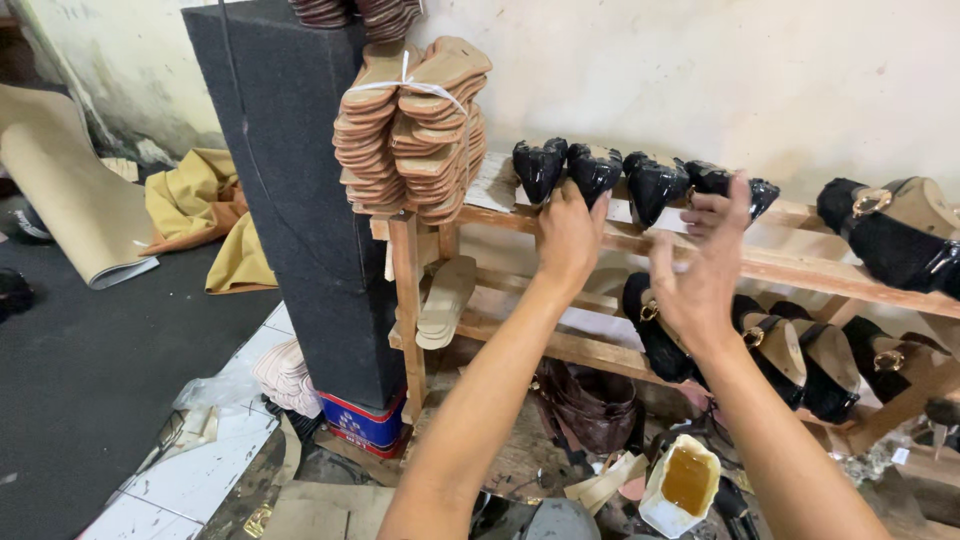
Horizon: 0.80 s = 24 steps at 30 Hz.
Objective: The person sits on the floor holding a black shoe, spreads glue by hand along the sole edge and insole, presses the sole and upper together, and at one point places finished shoes onto a wooden rack before continuing with another shoe.
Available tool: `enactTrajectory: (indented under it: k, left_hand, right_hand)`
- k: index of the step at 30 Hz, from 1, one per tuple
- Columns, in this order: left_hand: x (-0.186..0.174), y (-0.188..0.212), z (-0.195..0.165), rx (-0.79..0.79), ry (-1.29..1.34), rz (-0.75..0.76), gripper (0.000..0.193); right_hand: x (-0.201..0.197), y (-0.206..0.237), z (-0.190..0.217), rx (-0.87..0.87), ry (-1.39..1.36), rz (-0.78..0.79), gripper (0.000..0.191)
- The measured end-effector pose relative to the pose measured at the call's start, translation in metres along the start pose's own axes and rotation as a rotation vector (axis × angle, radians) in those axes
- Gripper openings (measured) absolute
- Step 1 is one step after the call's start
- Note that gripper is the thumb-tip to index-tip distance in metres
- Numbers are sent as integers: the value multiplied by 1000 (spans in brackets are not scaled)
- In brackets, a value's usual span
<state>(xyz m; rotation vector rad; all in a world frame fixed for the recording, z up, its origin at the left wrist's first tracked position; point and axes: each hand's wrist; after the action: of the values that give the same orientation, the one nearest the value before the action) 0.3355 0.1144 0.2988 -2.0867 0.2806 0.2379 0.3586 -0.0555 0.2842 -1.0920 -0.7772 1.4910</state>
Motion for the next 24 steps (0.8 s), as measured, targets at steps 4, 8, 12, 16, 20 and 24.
enactTrajectory:
  k: [4, 8, 12, 16, 20, 24]
  left_hand:
    - [4, 4, 2, -4, -25, -39, 40]
    - [8, 6, 2, -30, -32, -20, 41]
    - [10, 7, 2, -27, -48, -20, 40]
    - [11, 8, 3, -37, -28, -12, 41]
    - [10, 6, 4, -41, -10, -6, 42]
    - [9, 6, 4, -69, 15, 7, 42]
  right_hand:
    - [17, -17, 10, -55, 162, 105, 98]
    - [28, -31, 2, -87, 149, 122, 99]
    - [36, -33, -10, -25, 58, 100, 97]
    - [45, -29, -17, -57, 56, 72, 95]
    - [48, -31, -17, -43, 58, 69, 95]
    - [45, -33, -4, -12, 20, 88, 97]
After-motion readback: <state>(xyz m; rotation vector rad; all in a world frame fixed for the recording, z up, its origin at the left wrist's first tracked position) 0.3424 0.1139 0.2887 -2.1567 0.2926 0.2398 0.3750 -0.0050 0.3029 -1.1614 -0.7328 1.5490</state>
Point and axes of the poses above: each hand's wrist, its own y-axis away from the middle knuckle, its own x-axis out of the palm, z = x × y, and after that the axes turned 9 degrees about -y, right-handed
